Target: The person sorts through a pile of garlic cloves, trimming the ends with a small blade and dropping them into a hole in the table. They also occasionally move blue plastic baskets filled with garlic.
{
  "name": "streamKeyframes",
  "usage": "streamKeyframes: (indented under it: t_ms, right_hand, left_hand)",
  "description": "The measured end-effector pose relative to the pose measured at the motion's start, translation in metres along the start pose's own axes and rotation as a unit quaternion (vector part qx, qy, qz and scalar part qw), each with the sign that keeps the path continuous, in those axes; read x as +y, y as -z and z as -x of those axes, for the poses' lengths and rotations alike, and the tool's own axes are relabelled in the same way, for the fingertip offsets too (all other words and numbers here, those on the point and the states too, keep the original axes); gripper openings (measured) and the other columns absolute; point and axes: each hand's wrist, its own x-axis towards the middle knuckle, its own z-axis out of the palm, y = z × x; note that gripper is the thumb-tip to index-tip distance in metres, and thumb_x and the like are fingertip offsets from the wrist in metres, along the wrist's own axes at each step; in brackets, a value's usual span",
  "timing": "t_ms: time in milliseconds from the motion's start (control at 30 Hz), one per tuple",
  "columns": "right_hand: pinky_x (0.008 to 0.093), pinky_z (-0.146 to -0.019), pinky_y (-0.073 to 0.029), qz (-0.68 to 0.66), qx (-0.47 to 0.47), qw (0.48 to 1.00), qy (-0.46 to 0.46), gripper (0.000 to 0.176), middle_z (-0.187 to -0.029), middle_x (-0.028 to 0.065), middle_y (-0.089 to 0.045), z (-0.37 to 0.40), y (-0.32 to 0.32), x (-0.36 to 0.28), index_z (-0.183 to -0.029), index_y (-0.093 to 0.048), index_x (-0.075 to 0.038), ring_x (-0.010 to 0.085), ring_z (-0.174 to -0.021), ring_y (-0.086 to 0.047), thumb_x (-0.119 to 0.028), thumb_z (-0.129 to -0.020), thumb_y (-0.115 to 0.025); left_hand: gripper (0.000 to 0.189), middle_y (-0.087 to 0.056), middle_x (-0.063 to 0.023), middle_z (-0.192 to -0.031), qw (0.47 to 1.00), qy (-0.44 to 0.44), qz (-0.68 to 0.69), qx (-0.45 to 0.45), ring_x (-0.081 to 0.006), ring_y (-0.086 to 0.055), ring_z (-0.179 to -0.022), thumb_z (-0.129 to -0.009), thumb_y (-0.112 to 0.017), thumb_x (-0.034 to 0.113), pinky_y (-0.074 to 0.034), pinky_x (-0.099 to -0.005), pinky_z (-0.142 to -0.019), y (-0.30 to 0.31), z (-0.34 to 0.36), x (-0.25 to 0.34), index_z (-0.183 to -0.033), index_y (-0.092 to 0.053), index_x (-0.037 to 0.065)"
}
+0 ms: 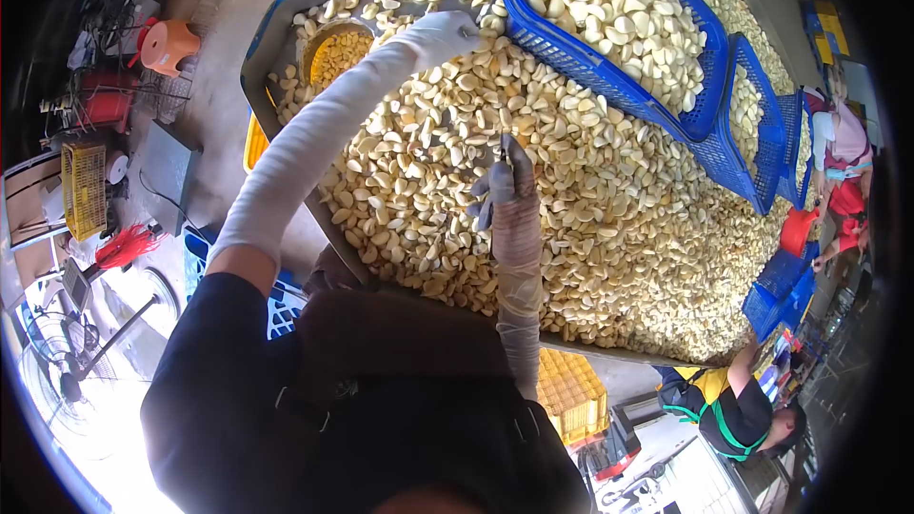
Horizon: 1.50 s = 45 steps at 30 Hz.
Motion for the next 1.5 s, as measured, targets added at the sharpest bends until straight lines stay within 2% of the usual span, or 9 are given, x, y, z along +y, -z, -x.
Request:
streamKeyframes:
  t_ms: [100,367,733,800,1033,1200,1267,1333,1500]
  right_hand:
    - [0.0199,-0.051,-0.045,0.034,-0.031,0.996,0.073,0.058,-0.078,0.0025,-0.055,-0.017,0.003,0.001,-0.147,-0.036,-0.011,0.0051,-0.054,-0.046,-0.039,-0.099,-0.052]
    - [0.0184,-0.055,-0.046,0.040,-0.139,0.984,0.103,0.058,-0.082,0.0023,-0.058,-0.010,-0.017,-0.013,-0.148,-0.036,-0.016,0.0056,-0.064,-0.053,-0.038,-0.099,-0.055]
    - [0.0176,-0.053,-0.049,0.522,0.068,0.784,0.329,0.052,-0.093,0.0044,-0.065,0.002,-0.001,0.014,-0.144,-0.043,-0.017,0.0064,-0.062,-0.056,-0.030,-0.096,-0.059]
    - [0.0181,-0.057,-0.048,-0.016,0.007,1.000,0.020,0.063,-0.092,0.0040,-0.063,0.031,-0.011,-0.016,-0.148,-0.036,-0.016,0.0057,-0.066,-0.054,-0.038,-0.094,-0.062]
    - [0.0226,-0.039,-0.048,0.102,-0.090,0.986,0.095,0.051,-0.102,0.0062,-0.061,0.031,0.000,0.015,-0.146,-0.037,-0.016,0.0061,-0.052,-0.052,-0.036,-0.101,-0.048]
    - [0.0214,-0.048,-0.048,0.103,-0.058,0.992,0.045,0.060,-0.076,0.0017,-0.059,-0.001,0.024,0.057,-0.145,-0.036,-0.016,0.0073,-0.053,-0.051,-0.039,-0.095,-0.060]
    - [0.0214,-0.048,-0.045,0.237,-0.018,0.970,0.058,0.064,-0.072,0.0003,-0.059,-0.011,0.033,0.078,-0.148,-0.033,-0.016,0.0071,-0.050,-0.050,-0.039,-0.095,-0.062]
    - [0.0221,-0.048,-0.043,0.270,0.023,0.962,-0.033,0.066,-0.074,0.0012,-0.059,-0.002,0.017,0.053,-0.149,-0.031,-0.016,0.0067,-0.053,-0.050,-0.039,-0.095,-0.060]
    - [0.0220,-0.049,-0.044,0.186,0.007,0.982,-0.020,0.062,-0.078,0.0007,-0.057,-0.002,0.021,0.053,-0.149,-0.033,-0.016,0.0063,-0.060,-0.051,-0.037,-0.096,-0.059]
  left_hand:
    - [0.027,-0.059,0.0013,-0.071,0.831,0.066,0.550,-0.037,-0.0040,-0.043,-0.050,-0.099,-0.056,0.028,-0.034,-0.0183,-0.045,-0.001,0.062,0.003,-0.105,-0.063,0.003]
    - [0.032,-0.055,-0.0020,-0.086,0.634,0.189,0.748,-0.053,-0.0046,-0.042,-0.056,-0.100,-0.053,0.025,-0.034,-0.0169,-0.047,-0.040,0.163,0.021,-0.120,-0.053,0.001]
    - [0.021,-0.062,0.0025,-0.075,0.868,0.098,0.484,0.051,-0.0017,-0.045,-0.056,-0.097,-0.061,0.023,-0.036,-0.0160,-0.051,-0.043,0.221,0.063,-0.104,-0.065,0.004]
    - [0.024,-0.066,-0.0009,-0.081,0.888,0.095,0.447,0.049,-0.0029,-0.052,-0.062,-0.094,-0.066,0.021,-0.042,-0.0162,-0.056,-0.038,0.222,0.065,-0.107,-0.065,0.001]
    - [0.028,-0.069,-0.0049,-0.092,0.957,0.000,0.282,0.062,-0.0074,-0.062,-0.084,-0.091,-0.069,0.020,-0.052,-0.0222,-0.074,-0.034,0.226,0.071,-0.109,-0.064,-0.002]
    - [0.028,-0.067,-0.0024,-0.088,0.752,0.044,0.646,-0.119,-0.0097,-0.062,-0.070,-0.093,-0.066,0.031,-0.048,-0.0188,-0.058,-0.039,0.230,0.042,-0.105,-0.063,0.006]
    - [0.023,-0.065,-0.0020,-0.085,0.910,-0.122,0.385,0.097,-0.0065,-0.056,-0.060,-0.097,-0.056,0.030,-0.040,-0.0192,-0.046,-0.059,0.203,0.017,-0.101,-0.063,0.008]
    - [0.025,-0.065,-0.0028,-0.080,0.767,0.100,0.634,0.006,-0.0091,-0.059,-0.061,-0.099,-0.052,0.029,-0.040,-0.0199,-0.046,-0.061,0.180,-0.010,-0.096,-0.065,0.008]
    - [0.030,-0.067,-0.0057,-0.100,0.992,-0.005,-0.031,-0.125,-0.0199,-0.065,-0.082,-0.097,-0.052,0.034,-0.053,-0.0333,-0.076,-0.055,0.131,0.001,-0.114,-0.063,0.011]
